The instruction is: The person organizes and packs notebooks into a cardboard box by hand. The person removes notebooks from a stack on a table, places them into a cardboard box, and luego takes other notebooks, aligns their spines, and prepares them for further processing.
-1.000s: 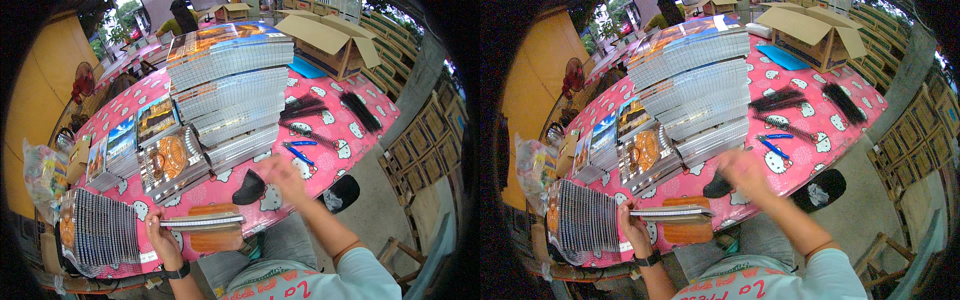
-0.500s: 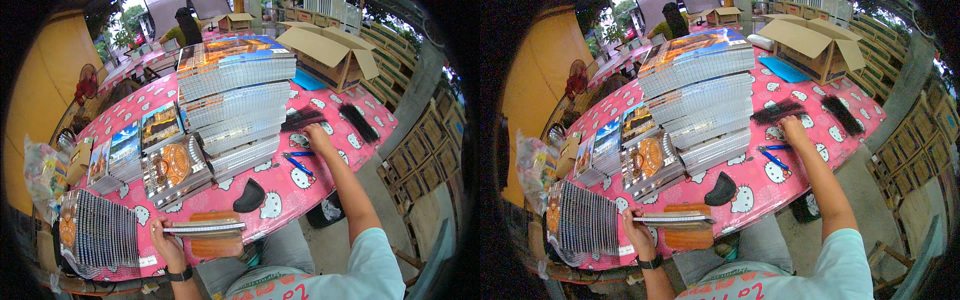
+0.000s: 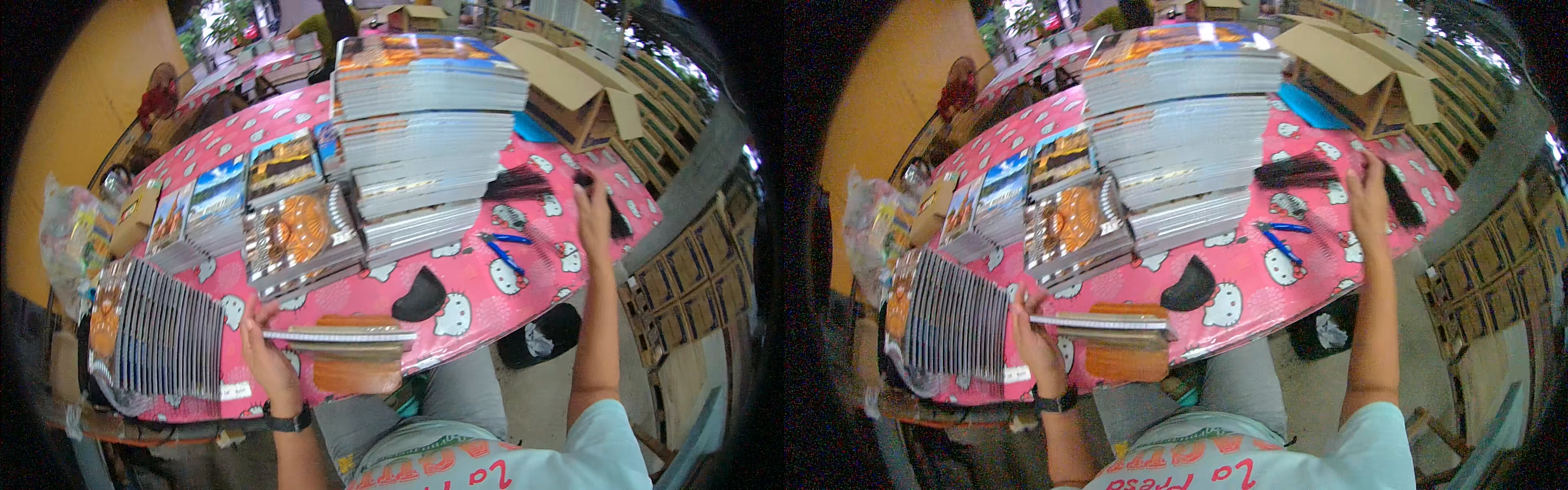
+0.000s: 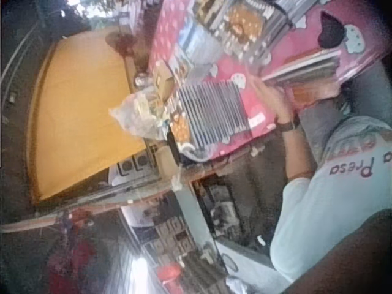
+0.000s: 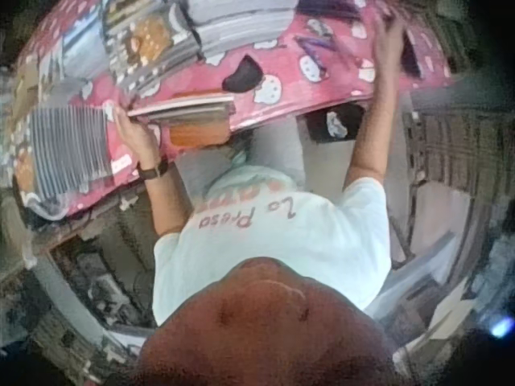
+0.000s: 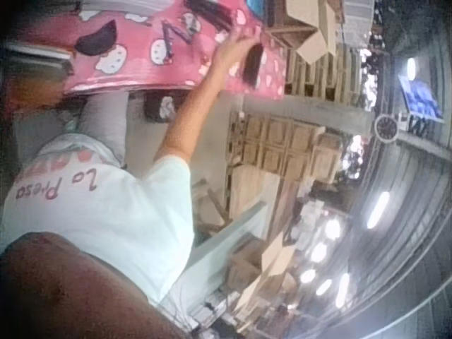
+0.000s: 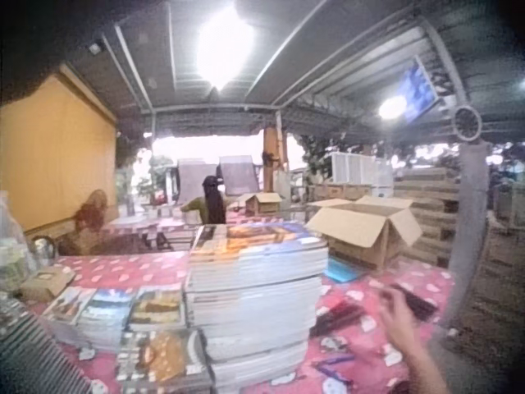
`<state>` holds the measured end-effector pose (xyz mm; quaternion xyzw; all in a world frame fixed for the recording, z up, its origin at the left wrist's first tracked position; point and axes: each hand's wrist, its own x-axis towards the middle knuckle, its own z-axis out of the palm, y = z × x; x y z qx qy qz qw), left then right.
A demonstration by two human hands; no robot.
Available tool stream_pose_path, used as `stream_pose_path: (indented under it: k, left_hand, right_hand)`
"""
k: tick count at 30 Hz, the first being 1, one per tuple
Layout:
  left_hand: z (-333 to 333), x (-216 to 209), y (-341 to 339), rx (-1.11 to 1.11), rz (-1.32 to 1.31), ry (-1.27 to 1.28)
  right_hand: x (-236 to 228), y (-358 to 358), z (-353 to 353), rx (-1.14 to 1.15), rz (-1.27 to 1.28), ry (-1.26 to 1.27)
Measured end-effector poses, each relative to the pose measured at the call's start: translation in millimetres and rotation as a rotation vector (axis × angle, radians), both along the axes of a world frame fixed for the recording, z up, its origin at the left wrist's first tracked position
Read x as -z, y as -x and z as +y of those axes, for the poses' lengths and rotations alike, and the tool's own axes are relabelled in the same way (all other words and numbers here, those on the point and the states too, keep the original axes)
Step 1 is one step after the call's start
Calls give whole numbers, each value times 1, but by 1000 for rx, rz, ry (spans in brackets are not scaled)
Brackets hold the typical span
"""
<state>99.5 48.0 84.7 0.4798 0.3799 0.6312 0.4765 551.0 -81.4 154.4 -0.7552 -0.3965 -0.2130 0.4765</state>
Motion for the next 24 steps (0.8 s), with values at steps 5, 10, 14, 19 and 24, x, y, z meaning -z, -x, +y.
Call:
stream_pose_path:
  k: [5, 10, 14, 19, 24]
  left_hand:
    - [-49, -43, -21, -264, 899, -594]
    - [-71, -54, -62, 179, 1113, -686]
    - [-66, -40, -64, 214, 934, -698]
    - [-63, -38, -65, 217, 881, -721]
    - [-61, -37, -63, 227, 880, -731]
  right_hand:
    - [2, 122, -46, -756, 591, 437]
    - [15, 193, -20, -1023, 494, 458]
    - [15, 201, -9, -1043, 421, 324]
    - [14, 198, -3, -1101, 346, 329]
    - [9, 200, 0, -1107, 316, 345]
